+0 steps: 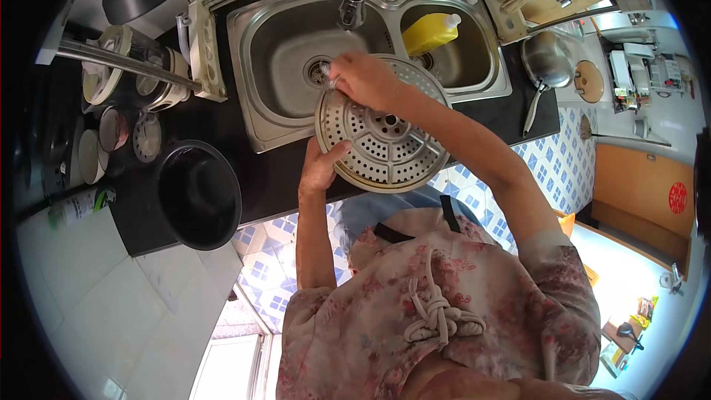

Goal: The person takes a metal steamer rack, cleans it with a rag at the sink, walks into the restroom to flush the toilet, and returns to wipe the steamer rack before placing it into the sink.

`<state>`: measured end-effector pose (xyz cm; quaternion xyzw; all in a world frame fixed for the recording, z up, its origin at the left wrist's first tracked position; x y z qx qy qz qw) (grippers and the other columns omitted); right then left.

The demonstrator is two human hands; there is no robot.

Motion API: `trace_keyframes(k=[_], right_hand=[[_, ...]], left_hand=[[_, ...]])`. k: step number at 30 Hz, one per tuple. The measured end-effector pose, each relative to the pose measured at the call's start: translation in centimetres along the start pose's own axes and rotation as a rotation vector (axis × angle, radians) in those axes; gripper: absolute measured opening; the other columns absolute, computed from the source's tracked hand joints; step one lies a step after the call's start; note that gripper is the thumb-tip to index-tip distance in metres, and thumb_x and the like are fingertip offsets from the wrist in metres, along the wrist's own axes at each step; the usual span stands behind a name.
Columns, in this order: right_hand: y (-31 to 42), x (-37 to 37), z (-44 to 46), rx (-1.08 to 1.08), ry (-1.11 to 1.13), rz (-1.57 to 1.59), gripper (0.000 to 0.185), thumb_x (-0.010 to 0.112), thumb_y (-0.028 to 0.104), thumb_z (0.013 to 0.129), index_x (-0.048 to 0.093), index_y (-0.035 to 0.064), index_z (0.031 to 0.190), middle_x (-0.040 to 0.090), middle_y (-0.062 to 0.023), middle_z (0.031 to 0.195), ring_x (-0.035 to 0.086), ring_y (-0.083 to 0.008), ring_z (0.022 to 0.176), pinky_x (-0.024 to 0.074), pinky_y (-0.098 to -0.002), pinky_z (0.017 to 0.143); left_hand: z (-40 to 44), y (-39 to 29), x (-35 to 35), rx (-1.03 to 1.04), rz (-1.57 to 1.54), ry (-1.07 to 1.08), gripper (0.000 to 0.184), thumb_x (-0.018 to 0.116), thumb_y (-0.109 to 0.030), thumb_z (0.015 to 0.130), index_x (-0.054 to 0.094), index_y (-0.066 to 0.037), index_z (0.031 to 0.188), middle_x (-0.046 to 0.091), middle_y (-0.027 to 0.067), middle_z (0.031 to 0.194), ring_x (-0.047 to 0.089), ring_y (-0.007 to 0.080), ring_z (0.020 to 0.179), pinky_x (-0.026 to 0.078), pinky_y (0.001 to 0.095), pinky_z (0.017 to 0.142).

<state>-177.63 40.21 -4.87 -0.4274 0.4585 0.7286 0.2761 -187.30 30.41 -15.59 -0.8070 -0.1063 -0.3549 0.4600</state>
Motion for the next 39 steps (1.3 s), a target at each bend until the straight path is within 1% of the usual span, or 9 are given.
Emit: trace_keyframes(k=[4, 7, 11, 20, 26, 32, 33, 37, 39], right_hand=[[-2.3, -1.0, -0.3, 0.157, -0.126, -0.102, 0.018, 0.068, 0.014, 0.082, 0.061, 0.0127, 0.099, 0.063, -0.0093, 0.093, 0.063, -0.0314, 0.088, 0.0528, -0.0427, 0.072], [-1.2, -0.2, -0.7, 0.136, -0.152, 0.049, 0.021, 0.069, 0.016, 0.082, 0.065, 0.0141, 0.103, 0.063, -0.0094, 0.094, 0.063, -0.0309, 0.087, 0.0532, -0.0418, 0.073], [4.8, 1.6, -1.7, -0.156, -0.120, 0.199, 0.018, 0.070, 0.021, 0.083, 0.070, 0.0148, 0.099, 0.064, -0.0095, 0.094, 0.064, -0.0288, 0.083, 0.0535, -0.0392, 0.069], [-3.2, 0.1, -0.8, 0.357, -0.303, -0.204, 0.013, 0.070, 0.023, 0.083, 0.067, 0.0150, 0.093, 0.062, -0.0059, 0.090, 0.063, -0.0272, 0.083, 0.0537, -0.0392, 0.064], [3.0, 1.3, -1.2, 0.059, -0.281, 0.049, 0.016, 0.069, 0.021, 0.084, 0.067, 0.0142, 0.098, 0.063, -0.0080, 0.094, 0.063, -0.0294, 0.086, 0.0542, -0.0417, 0.067], [-9.2, 2.6, -2.0, 0.458, -0.271, -0.245, 0.016, 0.068, 0.019, 0.084, 0.067, 0.0126, 0.099, 0.064, -0.0121, 0.094, 0.064, -0.0325, 0.089, 0.0543, -0.0446, 0.072], [-7.8, 1.8, -2.1, 0.462, -0.297, -0.204, 0.014, 0.067, 0.019, 0.085, 0.068, 0.0116, 0.097, 0.064, -0.0119, 0.093, 0.064, -0.0333, 0.087, 0.0535, -0.0453, 0.073], [1.0, 2.2, -0.9, 0.118, -0.353, 0.070, 0.013, 0.067, 0.021, 0.086, 0.068, 0.0105, 0.094, 0.064, -0.0118, 0.093, 0.064, -0.0329, 0.085, 0.0532, -0.0432, 0.071], [3.5, 1.4, 0.0, 0.045, -0.319, 0.185, 0.012, 0.066, 0.021, 0.086, 0.068, 0.0107, 0.093, 0.064, -0.0112, 0.091, 0.064, -0.0323, 0.085, 0.0530, -0.0424, 0.069]], left_hand=[[-0.1, 0.2, -0.6, 0.018, 0.052, 0.001, 0.040, 0.067, -0.005, 0.083, 0.057, 0.005, 0.121, 0.066, 0.0098, 0.109, 0.062, 0.0164, 0.097, 0.049, 0.0316, 0.087], [0.4, 0.8, -1.3, 0.025, 0.158, -0.041, 0.038, 0.068, -0.006, 0.083, 0.059, 0.004, 0.119, 0.067, 0.0081, 0.107, 0.061, 0.0141, 0.094, 0.049, 0.0299, 0.086], [0.8, 0.0, -1.2, 0.091, 0.282, -0.066, 0.032, 0.066, -0.008, 0.084, 0.062, 0.002, 0.114, 0.068, 0.0059, 0.102, 0.061, 0.0126, 0.089, 0.049, 0.0287, 0.082], [-0.9, 1.0, -0.9, 0.117, 0.267, -0.152, 0.026, 0.065, -0.009, 0.085, 0.064, 0.003, 0.107, 0.068, 0.0048, 0.094, 0.061, 0.0111, 0.081, 0.049, 0.0271, 0.076], [-1.9, 0.0, -1.3, 0.249, 0.376, -0.196, 0.020, 0.065, -0.005, 0.086, 0.064, 0.004, 0.104, 0.068, 0.0040, 0.089, 0.061, 0.0100, 0.078, 0.049, 0.0251, 0.072], [-3.7, 0.4, -1.8, 0.253, 0.329, -0.247, 0.017, 0.065, -0.004, 0.087, 0.065, 0.003, 0.102, 0.069, 0.0047, 0.091, 0.062, 0.0103, 0.079, 0.049, 0.0255, 0.073], [-3.6, 0.7, -2.0, 0.261, 0.351, -0.235, 0.017, 0.065, -0.004, 0.087, 0.065, 0.004, 0.101, 0.069, 0.0050, 0.091, 0.062, 0.0109, 0.079, 0.050, 0.0257, 0.073], [-2.8, 0.6, -1.9, 0.167, 0.437, -0.245, 0.018, 0.064, -0.005, 0.087, 0.065, 0.004, 0.103, 0.069, 0.0031, 0.089, 0.061, 0.0108, 0.080, 0.049, 0.0260, 0.074], [-3.0, -0.6, -1.7, 0.276, 0.399, -0.276, 0.019, 0.065, -0.005, 0.087, 0.065, 0.004, 0.104, 0.069, 0.0032, 0.090, 0.061, 0.0105, 0.081, 0.049, 0.0257, 0.074]])
Point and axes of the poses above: each hand's wrist, its own z-axis towards the middle knuckle, its own x-axis out of the palm, y = z × x, the point moved 10 cm from there along z, towards the middle knuckle
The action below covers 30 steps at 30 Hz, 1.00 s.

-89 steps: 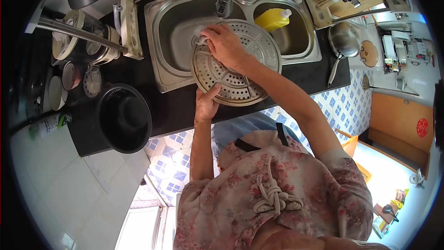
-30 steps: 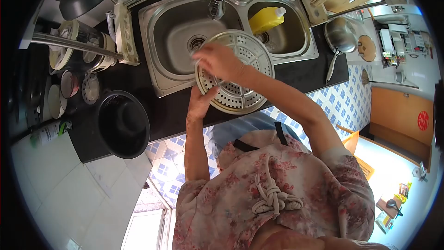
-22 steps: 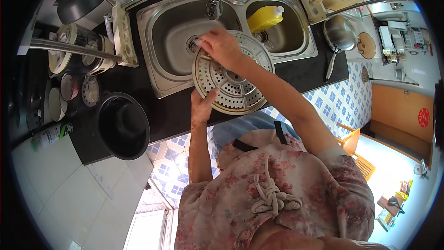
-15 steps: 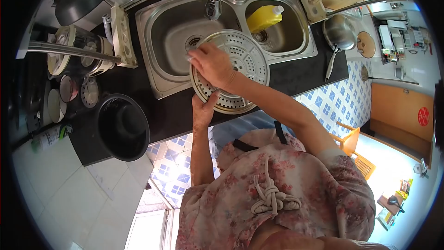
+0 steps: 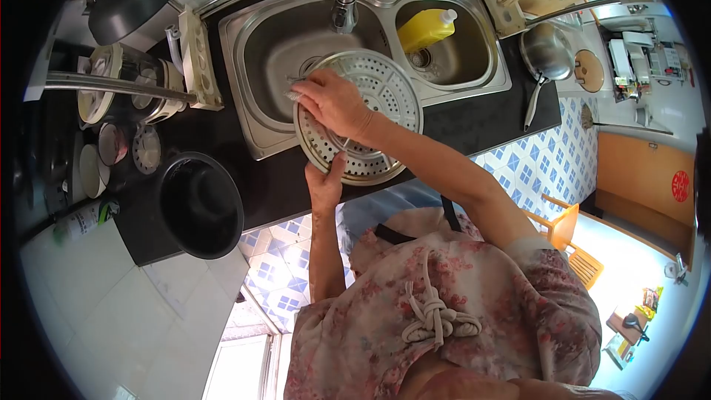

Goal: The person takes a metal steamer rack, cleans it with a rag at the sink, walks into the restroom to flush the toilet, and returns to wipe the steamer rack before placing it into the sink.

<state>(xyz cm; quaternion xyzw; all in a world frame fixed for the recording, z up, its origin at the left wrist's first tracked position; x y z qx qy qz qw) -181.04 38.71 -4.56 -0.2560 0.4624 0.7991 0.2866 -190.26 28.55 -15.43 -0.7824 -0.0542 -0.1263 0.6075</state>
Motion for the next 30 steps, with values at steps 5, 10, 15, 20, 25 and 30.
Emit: trace_keyframes(k=[5, 10, 15, 20, 25, 30], right_hand=[[-9.6, -0.8, 0.4, 0.207, 0.009, -0.296, 0.016, 0.066, 0.027, 0.086, 0.069, 0.0137, 0.095, 0.064, -0.0093, 0.089, 0.064, -0.0323, 0.084, 0.0533, -0.0425, 0.071], [-13.1, -3.5, -1.5, 0.218, -0.129, -0.461, 0.026, 0.060, 0.034, 0.090, 0.068, 0.0125, 0.102, 0.068, -0.0134, 0.092, 0.064, -0.0370, 0.088, 0.0524, -0.0451, 0.080], [-15.6, -2.9, -1.3, 0.444, 0.079, -0.158, 0.029, 0.063, 0.034, 0.092, 0.064, 0.0070, 0.103, 0.069, -0.0165, 0.086, 0.066, -0.0369, 0.080, 0.0517, -0.0436, 0.072], [-14.2, -2.8, -0.9, 0.344, 0.158, -0.144, 0.029, 0.065, 0.034, 0.091, 0.064, 0.0068, 0.102, 0.068, -0.0167, 0.085, 0.065, -0.0376, 0.079, 0.0511, -0.0441, 0.071], [-12.0, -3.9, -0.4, 0.144, 0.049, -0.238, 0.024, 0.069, 0.028, 0.087, 0.068, 0.0123, 0.105, 0.068, -0.0100, 0.091, 0.063, -0.0330, 0.086, 0.0512, -0.0414, 0.074], [-6.8, -5.2, -0.2, -0.067, -0.040, -0.325, 0.023, 0.072, 0.015, 0.080, 0.069, 0.0160, 0.103, 0.066, -0.0044, 0.097, 0.061, -0.0276, 0.091, 0.0526, -0.0380, 0.075]], left_hand=[[-1.4, 2.3, -0.7, -0.030, -0.167, -0.093, 0.023, 0.064, -0.005, 0.088, 0.064, 0.005, 0.109, 0.068, 0.0041, 0.097, 0.059, 0.0103, 0.086, 0.047, 0.0257, 0.080], [-1.3, 3.3, -0.8, -0.123, -0.317, -0.038, 0.028, 0.066, -0.007, 0.088, 0.062, 0.004, 0.114, 0.067, 0.0053, 0.105, 0.061, 0.0133, 0.093, 0.047, 0.0273, 0.085], [-1.1, 3.7, -1.0, -0.261, -0.609, -0.068, 0.045, 0.069, -0.011, 0.086, 0.054, 0.002, 0.127, 0.064, 0.0092, 0.119, 0.062, 0.0192, 0.106, 0.049, 0.0325, 0.092], [1.3, 2.3, -1.4, -0.375, -0.854, 0.050, 0.049, 0.065, -0.016, 0.090, 0.049, 0.001, 0.133, 0.061, 0.0117, 0.124, 0.060, 0.0252, 0.112, 0.048, 0.0385, 0.098], [1.8, 1.4, -1.4, -0.276, -0.509, -0.011, 0.047, 0.064, -0.010, 0.090, 0.049, 0.001, 0.133, 0.061, 0.0108, 0.123, 0.060, 0.0216, 0.110, 0.048, 0.0349, 0.097], [1.7, -0.5, -0.4, -0.208, -0.484, 0.004, 0.046, 0.063, -0.007, 0.090, 0.049, 0.000, 0.133, 0.062, 0.0097, 0.121, 0.061, 0.0190, 0.107, 0.048, 0.0329, 0.096]])
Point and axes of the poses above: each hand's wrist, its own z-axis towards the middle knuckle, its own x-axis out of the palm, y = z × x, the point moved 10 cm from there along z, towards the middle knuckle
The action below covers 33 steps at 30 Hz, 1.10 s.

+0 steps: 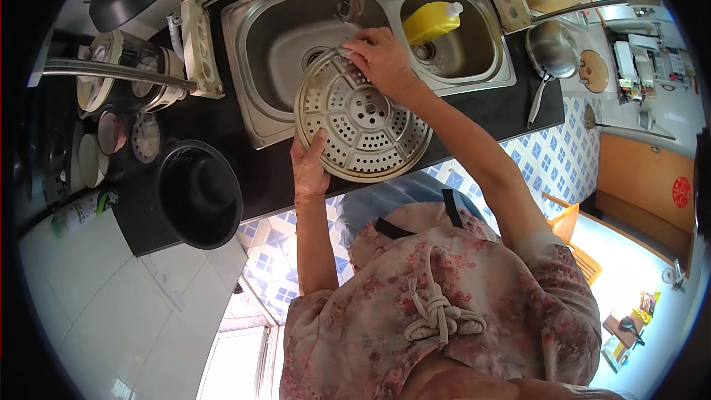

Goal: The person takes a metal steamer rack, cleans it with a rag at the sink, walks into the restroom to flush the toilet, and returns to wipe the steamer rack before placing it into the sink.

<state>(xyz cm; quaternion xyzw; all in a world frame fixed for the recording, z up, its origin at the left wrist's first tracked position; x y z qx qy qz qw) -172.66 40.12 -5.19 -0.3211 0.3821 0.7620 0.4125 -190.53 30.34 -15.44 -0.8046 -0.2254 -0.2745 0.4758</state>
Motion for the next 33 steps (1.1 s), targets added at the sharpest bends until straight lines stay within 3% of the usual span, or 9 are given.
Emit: trace_keyframes(k=[10, 16, 19, 22, 25, 33], right_hand=[[1.4, 2.2, -0.5, 0.046, 0.123, 0.258, 0.022, 0.066, 0.006, 0.081, 0.064, 0.0136, 0.102, 0.068, -0.0045, 0.096, 0.064, -0.0298, 0.089, 0.0543, -0.0391, 0.078], [2.3, 1.9, 0.0, -0.020, 0.184, 0.208, 0.028, 0.065, 0.004, 0.081, 0.063, 0.0125, 0.107, 0.065, -0.0088, 0.107, 0.061, -0.0306, 0.100, 0.0531, -0.0394, 0.084], [1.9, 1.3, 0.0, 0.047, 0.125, 0.189, 0.029, 0.066, 0.005, 0.082, 0.062, 0.0123, 0.109, 0.063, -0.0103, 0.109, 0.059, -0.0311, 0.104, 0.0520, -0.0396, 0.087], [1.1, 1.1, 0.3, 0.113, 0.120, 0.215, 0.029, 0.068, 0.008, 0.083, 0.062, 0.0139, 0.111, 0.063, -0.0092, 0.106, 0.061, -0.0314, 0.100, 0.0533, -0.0394, 0.083], [-0.1, 2.0, 0.7, 0.188, 0.279, 0.237, 0.026, 0.069, 0.010, 0.083, 0.064, 0.0152, 0.108, 0.064, -0.0079, 0.102, 0.062, -0.0307, 0.097, 0.0546, -0.0394, 0.078], [2.4, 1.2, 1.4, -0.134, 0.211, 0.111, 0.016, 0.068, 0.008, 0.082, 0.067, 0.0130, 0.097, 0.066, -0.0052, 0.095, 0.065, -0.0270, 0.091, 0.0558, -0.0363, 0.074]], left_hand=[[0.0, 0.5, 0.7, 0.037, 0.053, 0.031, 0.044, 0.059, -0.002, 0.091, 0.048, 0.001, 0.133, 0.063, 0.0083, 0.119, 0.060, 0.0158, 0.104, 0.047, 0.0302, 0.094], [0.0, 1.1, 0.8, 0.055, 0.030, 0.052, 0.041, 0.059, -0.002, 0.092, 0.049, 0.002, 0.132, 0.063, 0.0084, 0.118, 0.060, 0.0151, 0.103, 0.047, 0.0299, 0.094], [0.0, 1.1, 1.0, 0.073, 0.052, 0.060, 0.041, 0.059, -0.003, 0.092, 0.049, 0.002, 0.132, 0.063, 0.0083, 0.118, 0.060, 0.0147, 0.103, 0.047, 0.0294, 0.094], [0.0, 1.1, 1.1, 0.078, 0.064, 0.073, 0.040, 0.059, -0.004, 0.093, 0.049, 0.001, 0.131, 0.063, 0.0075, 0.118, 0.060, 0.0140, 0.103, 0.046, 0.0288, 0.094], [0.0, 1.2, 0.9, 0.094, 0.102, 0.067, 0.039, 0.060, -0.005, 0.093, 0.051, 0.001, 0.131, 0.063, 0.0065, 0.118, 0.059, 0.0132, 0.103, 0.046, 0.0282, 0.094], [0.1, 1.2, 1.0, 0.125, 0.172, 0.075, 0.036, 0.061, -0.007, 0.093, 0.053, 0.000, 0.128, 0.064, 0.0053, 0.116, 0.058, 0.0114, 0.101, 0.045, 0.0271, 0.093]])
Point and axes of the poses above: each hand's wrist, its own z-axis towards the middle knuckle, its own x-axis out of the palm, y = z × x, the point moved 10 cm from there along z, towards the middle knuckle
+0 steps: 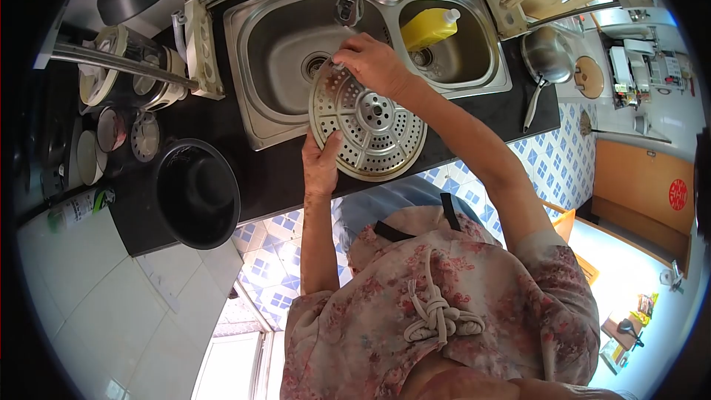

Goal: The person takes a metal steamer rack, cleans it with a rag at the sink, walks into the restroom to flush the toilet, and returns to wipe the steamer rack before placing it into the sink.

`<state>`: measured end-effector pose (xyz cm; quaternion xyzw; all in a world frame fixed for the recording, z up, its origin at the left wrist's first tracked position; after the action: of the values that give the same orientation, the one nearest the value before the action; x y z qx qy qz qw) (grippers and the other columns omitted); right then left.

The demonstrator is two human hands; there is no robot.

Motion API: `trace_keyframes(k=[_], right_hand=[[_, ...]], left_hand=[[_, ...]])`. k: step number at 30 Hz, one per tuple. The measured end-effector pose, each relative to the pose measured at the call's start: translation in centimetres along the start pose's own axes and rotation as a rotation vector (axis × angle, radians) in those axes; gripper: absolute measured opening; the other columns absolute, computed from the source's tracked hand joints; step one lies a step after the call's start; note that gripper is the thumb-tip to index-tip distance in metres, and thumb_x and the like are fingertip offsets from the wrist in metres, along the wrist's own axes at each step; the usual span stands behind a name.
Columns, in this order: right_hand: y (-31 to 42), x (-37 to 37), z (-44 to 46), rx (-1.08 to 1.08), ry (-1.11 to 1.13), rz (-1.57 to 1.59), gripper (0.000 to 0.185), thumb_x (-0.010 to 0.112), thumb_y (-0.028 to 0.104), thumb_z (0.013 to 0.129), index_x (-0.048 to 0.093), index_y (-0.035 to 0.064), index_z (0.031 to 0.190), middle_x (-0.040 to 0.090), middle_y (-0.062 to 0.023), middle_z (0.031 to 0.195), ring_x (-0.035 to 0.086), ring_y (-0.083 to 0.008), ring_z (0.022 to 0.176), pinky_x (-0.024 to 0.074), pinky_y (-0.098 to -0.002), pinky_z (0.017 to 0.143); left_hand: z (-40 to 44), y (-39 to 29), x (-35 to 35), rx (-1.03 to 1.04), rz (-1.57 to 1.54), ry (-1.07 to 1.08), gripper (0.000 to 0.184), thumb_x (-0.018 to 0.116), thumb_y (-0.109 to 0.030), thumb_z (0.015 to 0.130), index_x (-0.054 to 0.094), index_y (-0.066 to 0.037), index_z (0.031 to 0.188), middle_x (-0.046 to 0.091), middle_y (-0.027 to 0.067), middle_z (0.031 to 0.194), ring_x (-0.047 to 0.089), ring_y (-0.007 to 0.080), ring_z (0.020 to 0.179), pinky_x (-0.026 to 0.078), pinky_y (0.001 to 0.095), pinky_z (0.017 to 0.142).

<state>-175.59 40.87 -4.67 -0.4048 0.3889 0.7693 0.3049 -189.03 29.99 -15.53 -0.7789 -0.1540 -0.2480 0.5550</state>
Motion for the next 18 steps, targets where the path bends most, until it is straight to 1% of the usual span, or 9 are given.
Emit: trace_keyframes(k=[4, 7, 10, 13, 16, 18], right_hand=[[0.8, 0.9, 0.1, -0.078, 0.077, -0.048, 0.018, 0.068, 0.006, 0.080, 0.067, 0.0117, 0.097, 0.066, -0.0037, 0.098, 0.064, -0.0260, 0.096, 0.0568, -0.0359, 0.076], [1.5, 1.3, 0.1, -0.145, 0.095, -0.078, 0.020, 0.067, 0.004, 0.079, 0.067, 0.0103, 0.098, 0.067, -0.0044, 0.100, 0.065, -0.0265, 0.094, 0.0571, -0.0356, 0.077], [2.0, 1.3, 0.2, -0.189, 0.089, -0.072, 0.022, 0.066, 0.002, 0.076, 0.065, 0.0091, 0.097, 0.067, -0.0046, 0.099, 0.065, -0.0268, 0.091, 0.0570, -0.0359, 0.076], [2.3, 1.4, 0.5, -0.174, 0.062, 0.010, 0.021, 0.066, 0.003, 0.074, 0.063, 0.0090, 0.094, 0.067, -0.0039, 0.097, 0.066, -0.0270, 0.090, 0.0568, -0.0359, 0.076], [3.3, 1.3, 0.5, -0.128, 0.036, 0.023, 0.021, 0.068, 0.004, 0.072, 0.062, 0.0095, 0.091, 0.068, -0.0026, 0.095, 0.065, -0.0262, 0.091, 0.0565, -0.0357, 0.075], [4.8, 2.2, 0.4, -0.151, 0.068, 0.044, 0.021, 0.068, 0.005, 0.072, 0.062, 0.0098, 0.091, 0.068, -0.0028, 0.096, 0.066, -0.0257, 0.091, 0.0565, -0.0353, 0.076]], left_hand=[[0.1, -0.3, -0.1, -0.025, 0.006, 0.003, 0.036, 0.061, -0.007, 0.093, 0.054, 0.001, 0.127, 0.064, 0.0053, 0.114, 0.058, 0.0112, 0.100, 0.045, 0.0270, 0.092], [0.0, -0.4, -0.2, -0.027, 0.031, 0.003, 0.037, 0.061, -0.006, 0.092, 0.054, 0.001, 0.127, 0.065, 0.0055, 0.114, 0.058, 0.0113, 0.100, 0.046, 0.0270, 0.092], [0.1, -0.6, -0.2, -0.027, 0.031, 0.000, 0.037, 0.060, -0.005, 0.091, 0.054, 0.002, 0.127, 0.065, 0.0055, 0.113, 0.058, 0.0114, 0.099, 0.045, 0.0268, 0.091], [0.3, -0.5, -0.4, -0.022, 0.044, 0.013, 0.038, 0.060, -0.005, 0.091, 0.054, 0.002, 0.128, 0.064, 0.0051, 0.113, 0.058, 0.0114, 0.099, 0.045, 0.0267, 0.091], [0.6, -0.6, -0.4, -0.029, 0.052, 0.028, 0.039, 0.060, -0.004, 0.090, 0.054, 0.002, 0.128, 0.064, 0.0046, 0.113, 0.057, 0.0111, 0.098, 0.045, 0.0265, 0.090], [0.8, -0.4, -0.6, -0.053, 0.073, 0.031, 0.040, 0.059, -0.004, 0.090, 0.054, 0.002, 0.129, 0.064, 0.0042, 0.113, 0.057, 0.0109, 0.098, 0.045, 0.0262, 0.090]])
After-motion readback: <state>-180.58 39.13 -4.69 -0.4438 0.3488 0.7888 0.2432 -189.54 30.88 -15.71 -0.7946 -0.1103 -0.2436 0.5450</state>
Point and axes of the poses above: each hand's wrist, its own z-axis towards the middle knuckle, its own x-axis out of the palm, y = z × x, the point moved 10 cm from there along z, towards the middle knuckle
